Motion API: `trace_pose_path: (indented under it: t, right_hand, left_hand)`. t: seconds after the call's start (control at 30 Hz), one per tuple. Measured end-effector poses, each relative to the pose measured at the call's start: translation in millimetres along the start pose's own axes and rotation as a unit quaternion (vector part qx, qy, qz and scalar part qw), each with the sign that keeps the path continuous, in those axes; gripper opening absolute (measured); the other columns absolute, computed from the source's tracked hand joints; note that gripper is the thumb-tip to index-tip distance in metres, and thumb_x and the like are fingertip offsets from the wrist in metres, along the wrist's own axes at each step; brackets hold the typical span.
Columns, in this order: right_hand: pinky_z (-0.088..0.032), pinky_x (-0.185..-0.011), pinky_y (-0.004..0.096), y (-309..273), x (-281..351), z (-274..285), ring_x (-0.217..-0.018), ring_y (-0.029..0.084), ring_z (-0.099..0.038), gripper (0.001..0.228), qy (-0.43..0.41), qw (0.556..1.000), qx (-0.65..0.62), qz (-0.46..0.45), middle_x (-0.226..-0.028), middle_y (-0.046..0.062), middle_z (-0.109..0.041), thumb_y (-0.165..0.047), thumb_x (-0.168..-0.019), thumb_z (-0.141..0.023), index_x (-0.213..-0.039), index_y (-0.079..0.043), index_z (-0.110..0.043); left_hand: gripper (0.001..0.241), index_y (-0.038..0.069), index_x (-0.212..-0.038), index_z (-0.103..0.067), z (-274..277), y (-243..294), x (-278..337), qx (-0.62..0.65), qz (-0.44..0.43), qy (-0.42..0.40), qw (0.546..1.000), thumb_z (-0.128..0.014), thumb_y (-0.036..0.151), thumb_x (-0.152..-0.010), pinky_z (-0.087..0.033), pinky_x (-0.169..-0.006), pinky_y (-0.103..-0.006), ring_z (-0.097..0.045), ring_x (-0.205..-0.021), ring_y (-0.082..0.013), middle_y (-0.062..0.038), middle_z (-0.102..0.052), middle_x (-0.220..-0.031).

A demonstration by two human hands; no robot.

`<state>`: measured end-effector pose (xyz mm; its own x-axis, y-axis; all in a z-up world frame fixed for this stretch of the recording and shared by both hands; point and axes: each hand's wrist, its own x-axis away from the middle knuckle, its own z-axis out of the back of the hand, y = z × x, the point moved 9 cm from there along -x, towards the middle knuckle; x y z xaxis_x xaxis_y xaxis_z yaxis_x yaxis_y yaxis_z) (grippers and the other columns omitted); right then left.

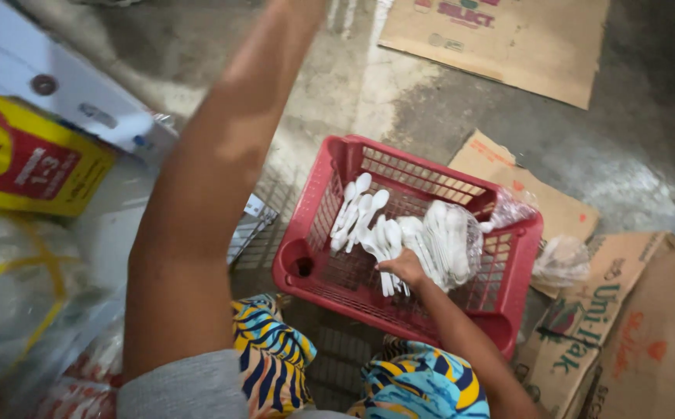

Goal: Sorting white plastic spoons into a red basket and then into a plastic bag.

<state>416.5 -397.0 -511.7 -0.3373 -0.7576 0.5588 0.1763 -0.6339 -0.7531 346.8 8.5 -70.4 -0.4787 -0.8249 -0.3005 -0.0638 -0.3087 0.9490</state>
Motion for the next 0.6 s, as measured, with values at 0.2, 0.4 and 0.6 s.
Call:
trace_pose_path:
  t: [0.2, 0.4, 0.6]
  right_hand:
    - [-0.048, -0.1, 0.039, 1, -17, 7, -0.113, 0.028, -0.062, 0.109, 0.031, 0.989, 0.068, 0.129, -0.123, 0.021, -0.066, -0.04, -0.06, -0.098, -0.142, 0.005, -0.043]
    - [-0.051, -0.108, 0.041, -21, 6, 22, -0.122, 0.033, -0.068, 0.083, -0.042, 0.997, 0.061, 0.034, -0.132, 0.023, -0.07, -0.054, -0.077, -0.083, -0.136, 0.002, -0.063]
    - [-0.043, -0.115, 0.05, -95, 28, 79, -0.138, 0.032, -0.053, 0.088, -0.027, 0.971, -0.235, 0.028, -0.155, 0.014, -0.048, -0.067, -0.082, -0.06, -0.153, -0.019, -0.041]
  left_hand:
    - [0.031, 0.0, -0.072, -0.055, -73, -22, 18, 0.038, -0.004, -0.033, 0.999, -0.073, 0.017, -0.091, -0.041, -0.054, -0.037, -0.049, -0.059, -0.0198, -0.007, -0.053, -0.067]
    - [0.037, 0.012, -0.059, -0.048, -99, -4, 99, 0.226, 0.053, -0.171, 0.957, -0.074, -0.002, -0.08, -0.038, -0.05, -0.0268, -0.042, -0.051, -0.0074, 0.004, -0.046, -0.058]
    - [0.04, 0.013, -0.062, -0.041, -103, 25, 150, 0.328, 0.099, -0.307, 0.888, -0.071, -0.007, -0.08, -0.032, -0.05, -0.0253, -0.042, -0.051, -0.0073, 0.004, -0.045, -0.058]
